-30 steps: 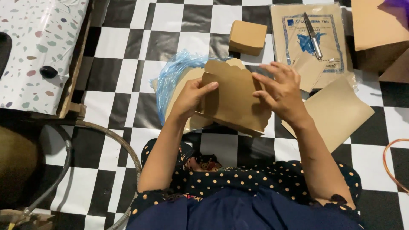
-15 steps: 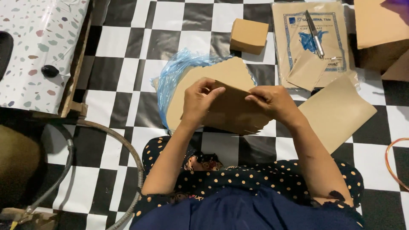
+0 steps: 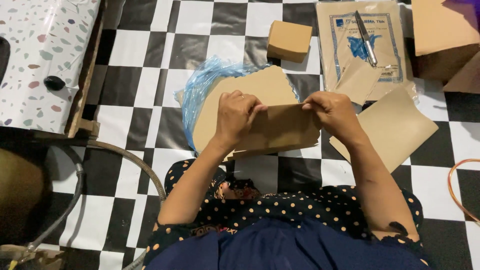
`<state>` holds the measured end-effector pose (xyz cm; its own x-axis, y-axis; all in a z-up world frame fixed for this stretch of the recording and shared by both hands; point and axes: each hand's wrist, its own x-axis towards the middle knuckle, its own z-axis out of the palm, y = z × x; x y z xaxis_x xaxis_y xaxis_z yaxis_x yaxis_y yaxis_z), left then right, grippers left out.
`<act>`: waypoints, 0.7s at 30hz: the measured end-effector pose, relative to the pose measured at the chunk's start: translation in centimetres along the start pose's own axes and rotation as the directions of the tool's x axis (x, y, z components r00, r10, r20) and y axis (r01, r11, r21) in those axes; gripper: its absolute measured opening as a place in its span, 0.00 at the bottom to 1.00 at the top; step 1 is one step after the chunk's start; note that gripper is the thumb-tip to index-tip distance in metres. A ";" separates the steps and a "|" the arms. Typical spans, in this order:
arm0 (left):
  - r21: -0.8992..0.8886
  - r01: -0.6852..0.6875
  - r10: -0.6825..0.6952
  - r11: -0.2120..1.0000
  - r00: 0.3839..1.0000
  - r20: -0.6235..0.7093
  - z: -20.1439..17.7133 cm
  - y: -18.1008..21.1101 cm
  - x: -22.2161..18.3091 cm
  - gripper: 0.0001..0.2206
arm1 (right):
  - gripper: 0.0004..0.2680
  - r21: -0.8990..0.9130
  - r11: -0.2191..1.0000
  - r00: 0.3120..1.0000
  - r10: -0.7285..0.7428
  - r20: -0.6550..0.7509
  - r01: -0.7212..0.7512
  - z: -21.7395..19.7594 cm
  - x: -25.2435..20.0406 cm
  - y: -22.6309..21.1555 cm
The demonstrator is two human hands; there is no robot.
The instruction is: Folding flat cardboard sheets into small rectangular boxes
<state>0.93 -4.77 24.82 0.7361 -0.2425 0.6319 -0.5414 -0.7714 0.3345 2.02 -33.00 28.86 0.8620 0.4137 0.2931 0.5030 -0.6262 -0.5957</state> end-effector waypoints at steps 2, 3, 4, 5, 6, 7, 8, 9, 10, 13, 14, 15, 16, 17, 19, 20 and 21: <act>-0.008 -0.003 0.003 1.000 1.000 -0.022 0.0 -0.2 -0.2 0.12 | 0.02 0.046 0.999 1.000 0.024 -0.014 -0.023 0.2 0.4 -0.1; -0.014 -0.007 0.006 1.000 0.999 -0.039 -0.1 -0.2 -0.5 0.13 | 0.02 0.097 0.994 0.998 0.051 -0.028 -0.049 0.4 0.5 -0.2; -0.012 -0.008 0.008 1.000 0.999 -0.039 -0.3 -0.2 -0.6 0.13 | 0.02 0.099 0.994 0.998 0.051 -0.029 -0.048 0.3 0.7 0.2; -0.014 0.011 -0.012 1.000 0.999 -0.031 -0.4 -0.2 -0.8 0.13 | 0.02 0.214 0.974 0.996 0.081 -0.043 -0.070 0.2 0.9 0.5; -0.015 0.031 -0.031 0.999 0.999 -0.024 -0.5 -0.2 -0.9 0.13 | 0.02 0.328 0.940 0.992 0.113 -0.053 -0.090 0.1 1.2 0.8; -0.012 0.025 -0.025 1.000 0.999 -0.028 -1.0 0.0 -1.0 0.13 | 0.02 0.327 0.941 0.992 0.109 -0.059 -0.084 -0.1 1.6 0.5; 0.004 0.021 -0.022 1.000 0.995 0.101 -1.5 0.2 -1.1 0.12 | 0.02 0.217 0.976 0.998 0.036 -0.059 -0.022 -0.3 2.0 0.1; 0.015 0.022 -0.024 1.000 0.971 0.237 -1.9 0.7 -1.7 0.12 | 0.02 0.108 0.994 0.999 -0.027 -0.043 0.032 -0.3 1.8 -0.2; 0.013 0.022 -0.024 1.000 0.970 0.241 -3.5 1.7 0.3 0.12 | 0.02 0.110 0.994 0.999 -0.023 -0.042 0.027 0.2 2.1 -0.6; -0.345 0.377 0.019 0.859 0.651 0.758 -5.6 3.3 3.3 0.24 | 0.04 0.153 0.974 0.985 -0.162 -0.052 0.169 0.9 2.5 -2.3; -0.531 0.527 0.035 0.664 0.687 0.726 -4.2 2.5 3.0 0.18 | 0.09 0.190 0.975 0.994 -0.111 -0.014 0.112 0.4 2.6 -3.1; -0.670 0.624 0.042 0.402 0.719 0.694 -2.8 1.9 2.6 0.13 | 0.17 0.226 0.973 0.998 -0.052 0.028 0.044 -0.2 2.4 -3.9; -0.671 0.622 0.045 0.404 0.719 0.694 -2.6 1.9 2.1 0.13 | 0.17 0.225 0.973 0.998 -0.052 0.024 0.045 -0.9 2.1 -3.8; -0.708 0.673 -0.076 0.212 0.734 0.675 -2.4 2.0 1.5 0.14 | 0.19 0.236 0.968 0.992 0.058 0.114 -0.084 -1.6 1.7 -3.6; -0.733 0.680 -0.196 0.008 0.720 0.666 -2.5 2.4 1.0 0.16 | 0.22 0.233 0.948 0.964 0.168 0.206 -0.216 -1.6 1.0 -2.4; -0.733 0.677 -0.246 -0.073 0.700 0.671 -2.8 2.8 1.2 0.17 | 0.20 0.330 0.915 0.965 0.173 0.197 -0.231 -0.9 0.7 -1.5; -0.731 0.665 -0.296 -0.152 0.675 0.676 -3.2 3.1 1.3 0.18 | 0.17 0.424 0.873 0.966 0.175 0.188 -0.241 -0.1 0.5 -0.6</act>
<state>-1.12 -5.57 28.95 0.9318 -0.3327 -0.1451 0.2750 0.3861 0.8805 2.15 -32.52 29.41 0.9092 0.4145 0.0382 0.2050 -0.3661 -0.9077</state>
